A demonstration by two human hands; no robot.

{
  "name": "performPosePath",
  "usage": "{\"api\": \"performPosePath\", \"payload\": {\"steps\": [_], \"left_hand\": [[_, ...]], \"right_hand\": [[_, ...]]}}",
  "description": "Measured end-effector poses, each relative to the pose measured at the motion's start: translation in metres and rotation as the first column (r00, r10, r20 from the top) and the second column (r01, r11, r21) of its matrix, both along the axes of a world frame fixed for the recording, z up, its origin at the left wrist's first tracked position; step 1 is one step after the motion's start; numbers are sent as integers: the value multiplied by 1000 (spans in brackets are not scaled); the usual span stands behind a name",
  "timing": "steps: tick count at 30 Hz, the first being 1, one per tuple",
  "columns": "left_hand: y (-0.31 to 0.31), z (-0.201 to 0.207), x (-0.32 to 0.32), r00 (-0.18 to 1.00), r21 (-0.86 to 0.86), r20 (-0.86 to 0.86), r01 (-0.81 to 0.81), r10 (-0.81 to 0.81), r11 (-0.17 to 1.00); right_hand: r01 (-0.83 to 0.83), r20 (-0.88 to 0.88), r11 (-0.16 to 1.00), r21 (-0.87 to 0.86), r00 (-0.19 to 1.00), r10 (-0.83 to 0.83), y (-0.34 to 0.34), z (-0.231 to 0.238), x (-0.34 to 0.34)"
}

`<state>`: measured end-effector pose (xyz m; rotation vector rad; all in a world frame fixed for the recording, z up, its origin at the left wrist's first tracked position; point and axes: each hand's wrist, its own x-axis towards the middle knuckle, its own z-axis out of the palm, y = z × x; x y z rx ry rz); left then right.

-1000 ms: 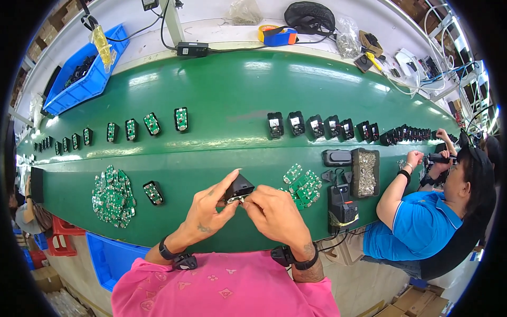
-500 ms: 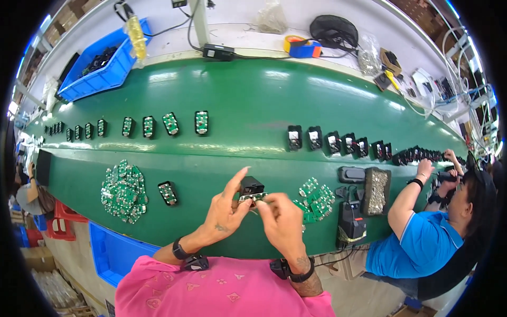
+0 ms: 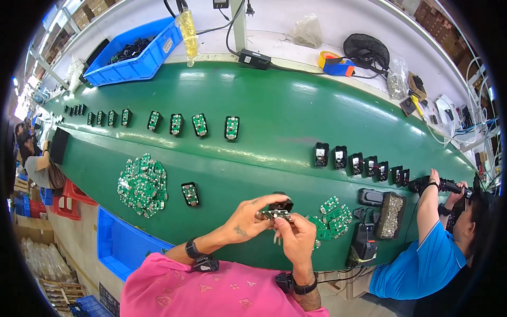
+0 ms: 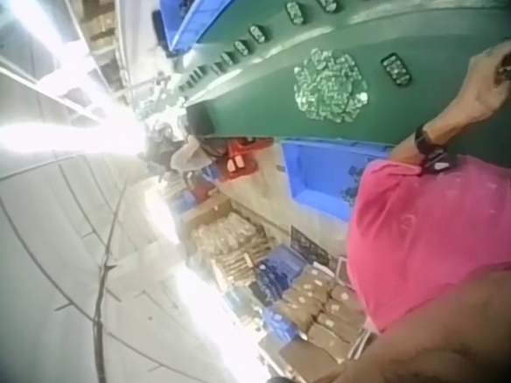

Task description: Assembling electronic components by placing circuit boards into plastic housings on a factory production line.

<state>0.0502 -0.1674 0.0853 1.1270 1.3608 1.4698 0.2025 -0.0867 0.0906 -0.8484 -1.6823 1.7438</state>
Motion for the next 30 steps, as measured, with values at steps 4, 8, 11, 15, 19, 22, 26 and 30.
{"api": "performPosePath", "payload": {"steps": [4, 8, 11, 15, 19, 22, 26, 30], "left_hand": [[-1, 0, -3, 999, -48, -27, 32, -33, 998], [1, -6, 0, 961, 59, -266, -67, 81, 996], [6, -8, 6, 930, 111, -338, -114, 146, 987], [9, 1, 10, 908, 164, -352, -177, 225, 971], [2, 9, 7, 964, 60, -181, -186, 194, 981], [-2, 5, 0, 995, 25, 50, -84, 83, 996], [-1, 4, 3, 978, -65, 192, -70, 81, 995], [5, 3, 8, 965, -153, 219, -113, 145, 982]], "right_hand": [[9, 61, 998, -59, 998, -5, 8, 11, 10], [-277, 243, 904, 327, 949, 203, 20, 28, 10], [-229, 373, 914, 336, 923, 94, 15, 34, 6], [-53, 332, 953, 298, 942, -52, 4, 30, -1], [39, 275, 932, 361, 950, -147, 5, 27, -10], [76, 263, 896, 437, 942, -209, 6, 27, -12], [3, 315, 824, 566, 923, -220, 5, 14, -12], [119, 243, 900, 420, 940, -238, -2, 7, -18]]}}
